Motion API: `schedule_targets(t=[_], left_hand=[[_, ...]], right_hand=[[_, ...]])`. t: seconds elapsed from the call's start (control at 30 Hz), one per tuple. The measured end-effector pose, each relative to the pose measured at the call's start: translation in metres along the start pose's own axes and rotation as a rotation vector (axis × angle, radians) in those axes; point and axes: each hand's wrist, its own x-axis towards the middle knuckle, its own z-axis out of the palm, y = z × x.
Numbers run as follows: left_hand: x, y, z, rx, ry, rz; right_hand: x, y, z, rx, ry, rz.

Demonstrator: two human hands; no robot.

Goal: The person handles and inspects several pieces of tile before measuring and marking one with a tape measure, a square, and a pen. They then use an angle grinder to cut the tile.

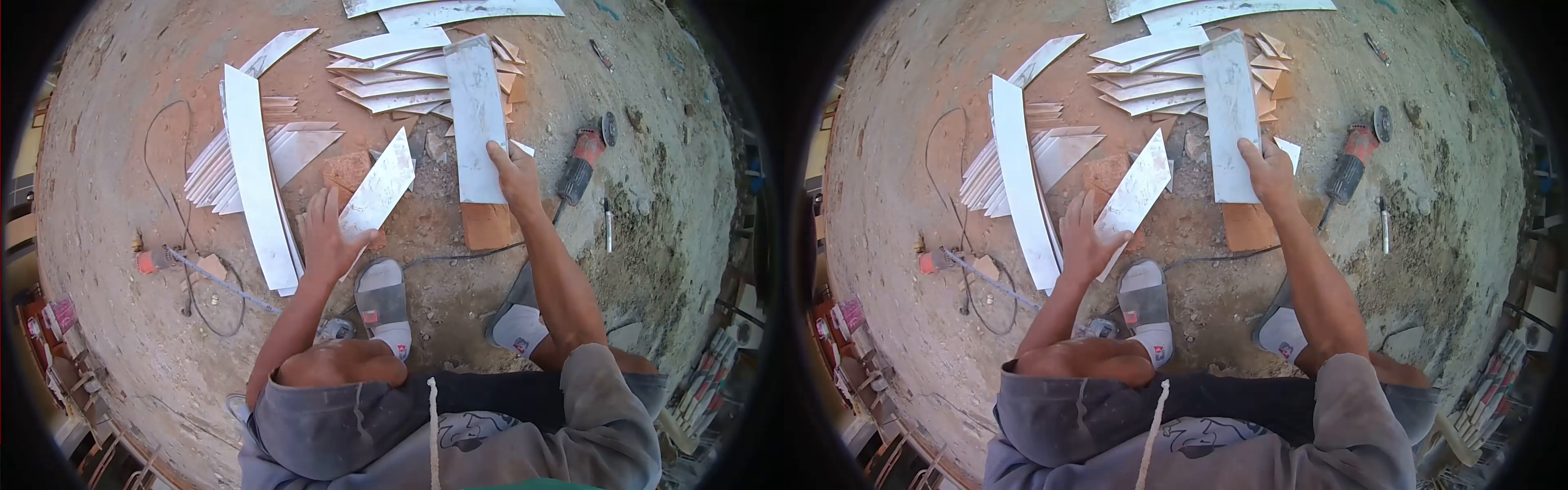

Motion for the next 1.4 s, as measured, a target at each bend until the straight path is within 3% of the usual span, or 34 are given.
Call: schedule_targets(t=[0.1, 0.2, 0.33, 0.47, 0.53, 0.57, 0.6, 0.67, 0.7, 0.83, 0.93, 1.0, 1.07, 1.13, 1.2, 1.27, 1.33, 1.4], left_hand=[[-0.01, 0.01, 0.017, -0.011, -0.011, -0.036], [-0.01, 0.009, 0.018, -0.024, -0.022, -0.044], [-0.012, 0.006, 0.02, -0.06, 0.0, -0.047], [-0.018, 0.007, 0.019, -0.082, -0.031, -0.131], [-0.019, 0.009, 0.017, -0.059, -0.033, -0.143], [-0.019, 0.008, 0.015, -0.052, -0.038, -0.142], [-0.019, 0.009, 0.014, -0.046, -0.041, -0.142], [-0.022, 0.008, 0.012, -0.035, -0.043, -0.164], [-0.025, 0.008, 0.011, -0.016, -0.047, -0.18], [-0.038, -0.001, 0.015, -0.052, 0.013, -0.192], [-0.04, 0.001, 0.012, -0.091, -0.081, -0.342], [-0.04, 0.004, 0.009, -0.077, -0.06, -0.285], [-0.042, 0.007, 0.011, -0.024, -0.051, -0.306], [-0.05, 0.006, 0.011, 0.019, -0.043, -0.305], [-0.062, 0.006, 0.008, 0.074, 0.062, -0.264], [-0.077, -0.002, -0.002, 0.093, 0.098, -0.286], [-0.095, -0.018, -0.016, 0.213, 0.191, -0.479], [-0.122, -0.059, -0.018, 0.284, 0.425, -0.497]], right_hand=[[0.054, -0.015, 0.016, -0.182, -0.185, -0.053], [0.114, -0.024, 0.048, -0.15, -0.333, -0.094], [0.157, -0.036, 0.077, -0.226, -0.393, -0.089], [0.181, -0.05, 0.077, -0.489, -0.343, -0.219], [0.191, -0.053, 0.072, -0.942, -0.217, -0.409], [0.189, -0.051, 0.067, -0.719, -0.222, -0.135], [0.188, -0.052, 0.062, -0.722, -0.221, -0.136], [0.182, -0.053, 0.05, -0.88, -0.117, -0.435], [0.175, -0.049, 0.045, -0.882, -0.128, -0.435], [0.127, -0.024, 0.03, -0.723, 0.249, -0.585], [0.056, 0.002, 0.041, -0.462, 0.129, -0.351], [0.019, 0.017, 0.061, -0.328, -0.008, -0.244], [-0.015, 0.022, 0.082, -0.154, -0.28, 0.105], [-0.024, 0.026, 0.1, -0.09, -0.363, 0.176], [-0.022, 0.029, 0.111, 0.107, -0.451, 0.431], [-0.015, 0.039, 0.119, 0.175, -0.481, 0.452], [-0.007, 0.048, 0.124, 0.204, -0.44, 0.519], [-0.002, 0.052, 0.126, 0.199, -0.454, 0.502]])
